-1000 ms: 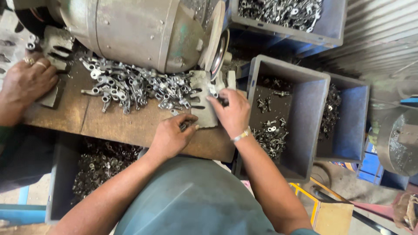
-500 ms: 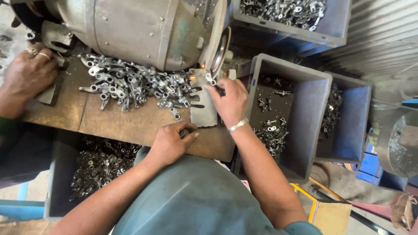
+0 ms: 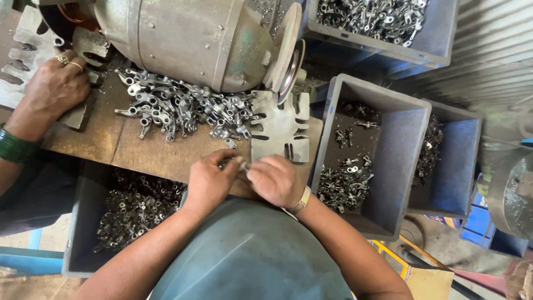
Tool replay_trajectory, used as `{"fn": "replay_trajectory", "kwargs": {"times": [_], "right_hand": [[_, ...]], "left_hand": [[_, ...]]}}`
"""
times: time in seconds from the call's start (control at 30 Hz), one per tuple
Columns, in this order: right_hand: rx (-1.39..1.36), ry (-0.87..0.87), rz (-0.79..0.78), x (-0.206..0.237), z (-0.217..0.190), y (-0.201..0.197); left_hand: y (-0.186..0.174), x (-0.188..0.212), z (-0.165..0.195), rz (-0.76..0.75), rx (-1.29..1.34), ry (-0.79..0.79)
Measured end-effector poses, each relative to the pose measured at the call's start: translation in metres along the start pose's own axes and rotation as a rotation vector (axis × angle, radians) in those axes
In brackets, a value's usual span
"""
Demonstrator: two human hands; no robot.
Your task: The person repeatedly picks small metal parts from a bin, presses them against a rotating grinding wheel to deburr edges, and places the finished parts into a second bin. The process is continuous and repetitive, with the person handling one part at a time.
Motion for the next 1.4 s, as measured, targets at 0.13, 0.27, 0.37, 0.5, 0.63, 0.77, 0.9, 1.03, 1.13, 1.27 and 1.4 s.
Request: {"fn": "replay_trajectory", "kwargs": {"times": [0.13, 0.27, 0.37, 0.5, 0.63, 0.77, 0.9, 1.03, 1.13, 1.27, 1.4], "right_hand": [[-0.057, 0.257, 0.027, -0.022, 0.016, 0.016], [0.105, 0.190, 0.003, -0.052, 0.009, 0.042], [0.229, 0.197, -0.047, -0.064, 0.009, 0.056], [0.131, 0.208, -0.046, -0.063, 0.008, 0.051], [-0.057, 0.137, -0.064, -0.055, 0.003, 0.033], [-0.119, 0.268, -0.159, -0.043, 0.017, 0.020], [-0.064, 0.321, -0.003, -0.027, 0.026, -0.004], [0.103, 0.474, 0.030, -0.007, 0.046, -0.008], [0.233, 0.594, 0.044, 0.001, 0.071, -0.005], [0.302, 0.596, 0.154, -0.003, 0.094, -0.002], [0.401, 0.597, 0.222, -0.011, 0.100, -0.001]], "left_hand": [[-0.037, 0.000, -0.029, 0.110, 0.225, -0.145], [-0.056, -0.003, -0.047, 0.057, 0.866, -0.258], [-0.058, -0.003, -0.048, 0.048, 0.984, -0.324], [-0.057, -0.002, -0.026, 0.039, 0.439, -0.164], [-0.051, -0.001, 0.043, -0.006, -0.120, 0.548], [-0.036, -0.017, 0.047, -0.083, -0.111, 0.388], [-0.008, -0.031, 0.015, -0.102, 0.080, -0.088], [0.031, -0.040, 0.008, -0.174, 0.515, -0.244], [0.039, -0.046, 0.011, -0.152, 0.474, -0.254], [0.036, -0.041, 0.029, -0.194, 0.244, -0.108], [0.031, -0.026, 0.029, -0.215, 0.098, -0.158]]}}
Point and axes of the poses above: each hand's wrist, its own x-axis away from the middle knuckle, its own y-axis out of the palm, z = x × y, the point moved 7 cm from there along -x, towards the middle knuckle, and after that the axes turned 11 degrees about x, right-handed, at the moved point
